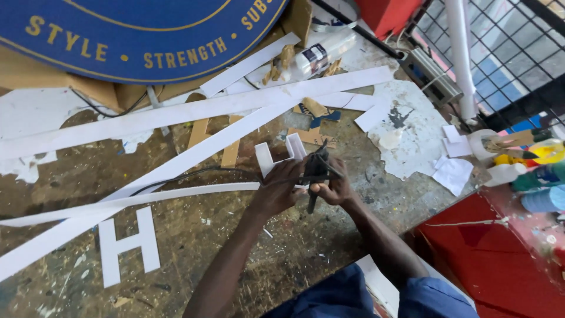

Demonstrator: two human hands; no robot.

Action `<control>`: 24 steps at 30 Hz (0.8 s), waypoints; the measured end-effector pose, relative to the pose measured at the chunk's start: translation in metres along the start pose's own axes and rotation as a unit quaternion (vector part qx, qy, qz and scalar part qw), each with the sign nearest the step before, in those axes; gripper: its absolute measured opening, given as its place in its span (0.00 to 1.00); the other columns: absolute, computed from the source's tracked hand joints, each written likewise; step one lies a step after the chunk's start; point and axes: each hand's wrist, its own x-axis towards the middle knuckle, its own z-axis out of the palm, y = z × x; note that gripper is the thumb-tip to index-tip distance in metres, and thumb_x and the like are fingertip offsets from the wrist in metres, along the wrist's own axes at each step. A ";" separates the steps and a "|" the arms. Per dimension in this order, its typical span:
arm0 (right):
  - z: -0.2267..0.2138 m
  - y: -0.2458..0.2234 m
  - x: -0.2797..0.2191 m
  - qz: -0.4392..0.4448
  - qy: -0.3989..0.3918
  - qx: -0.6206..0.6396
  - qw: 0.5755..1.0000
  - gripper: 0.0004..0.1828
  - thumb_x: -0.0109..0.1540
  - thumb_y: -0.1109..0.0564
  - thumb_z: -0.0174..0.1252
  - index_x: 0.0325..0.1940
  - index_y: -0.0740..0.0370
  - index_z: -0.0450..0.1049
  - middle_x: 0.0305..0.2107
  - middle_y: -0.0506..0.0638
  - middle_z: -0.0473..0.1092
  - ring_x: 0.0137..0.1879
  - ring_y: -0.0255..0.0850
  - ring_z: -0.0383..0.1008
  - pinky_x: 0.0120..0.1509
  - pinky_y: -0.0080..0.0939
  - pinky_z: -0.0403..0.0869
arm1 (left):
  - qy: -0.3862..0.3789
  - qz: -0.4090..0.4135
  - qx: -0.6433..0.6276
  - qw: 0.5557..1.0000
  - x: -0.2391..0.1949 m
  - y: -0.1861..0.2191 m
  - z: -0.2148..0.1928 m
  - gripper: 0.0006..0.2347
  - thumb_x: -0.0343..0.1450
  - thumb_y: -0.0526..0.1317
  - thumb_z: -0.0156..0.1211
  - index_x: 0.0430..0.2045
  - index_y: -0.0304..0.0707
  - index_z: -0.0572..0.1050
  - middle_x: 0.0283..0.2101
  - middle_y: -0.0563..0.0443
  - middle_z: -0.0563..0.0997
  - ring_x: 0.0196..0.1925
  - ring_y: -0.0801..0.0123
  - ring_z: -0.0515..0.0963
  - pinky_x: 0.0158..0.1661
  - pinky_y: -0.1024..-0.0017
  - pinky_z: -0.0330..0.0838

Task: Using a heat gun to soften plastic strips and bending them to form the edges of a 3D letter sign, then securing them with glue.

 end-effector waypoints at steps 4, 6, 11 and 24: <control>0.004 -0.004 0.003 0.008 -0.007 -0.002 1.000 0.24 0.68 0.45 0.72 0.51 0.72 0.83 0.33 0.64 0.79 0.36 0.55 0.83 0.42 0.54 0.80 | -0.066 -0.033 -0.029 0.997 0.004 0.015 -0.026 0.26 0.74 0.46 0.75 0.66 0.34 0.76 0.75 0.35 0.74 0.81 0.43 0.67 0.78 0.49 0.58; 0.002 -0.011 0.007 0.011 -0.015 0.002 1.000 0.27 0.67 0.48 0.72 0.57 0.77 0.82 0.36 0.68 0.81 0.41 0.58 0.86 0.44 0.57 0.81 | -0.073 -0.044 -0.043 0.995 0.007 0.016 -0.025 0.28 0.74 0.44 0.75 0.70 0.36 0.73 0.76 0.36 0.73 0.82 0.43 0.66 0.78 0.48 0.57; -0.004 -0.020 0.002 0.059 -0.045 -0.006 0.997 0.30 0.67 0.55 0.73 0.67 0.79 0.78 0.40 0.73 0.81 0.48 0.59 0.86 0.46 0.59 0.81 | -0.106 -0.112 -0.086 0.984 0.010 0.006 -0.009 0.39 0.74 0.44 0.73 0.82 0.37 0.58 0.79 0.34 0.71 0.80 0.42 0.70 0.76 0.46 0.67; 0.010 -0.124 0.195 0.204 -0.473 -0.233 0.825 0.38 0.72 0.34 0.59 0.66 0.74 0.75 0.39 0.81 0.82 0.48 0.83 0.83 0.62 0.86 0.76 | -0.048 -0.048 -0.115 0.991 0.002 -0.013 0.008 0.32 0.72 0.36 0.73 0.73 0.42 0.63 0.66 0.30 0.78 0.70 0.33 0.79 0.68 0.44 0.75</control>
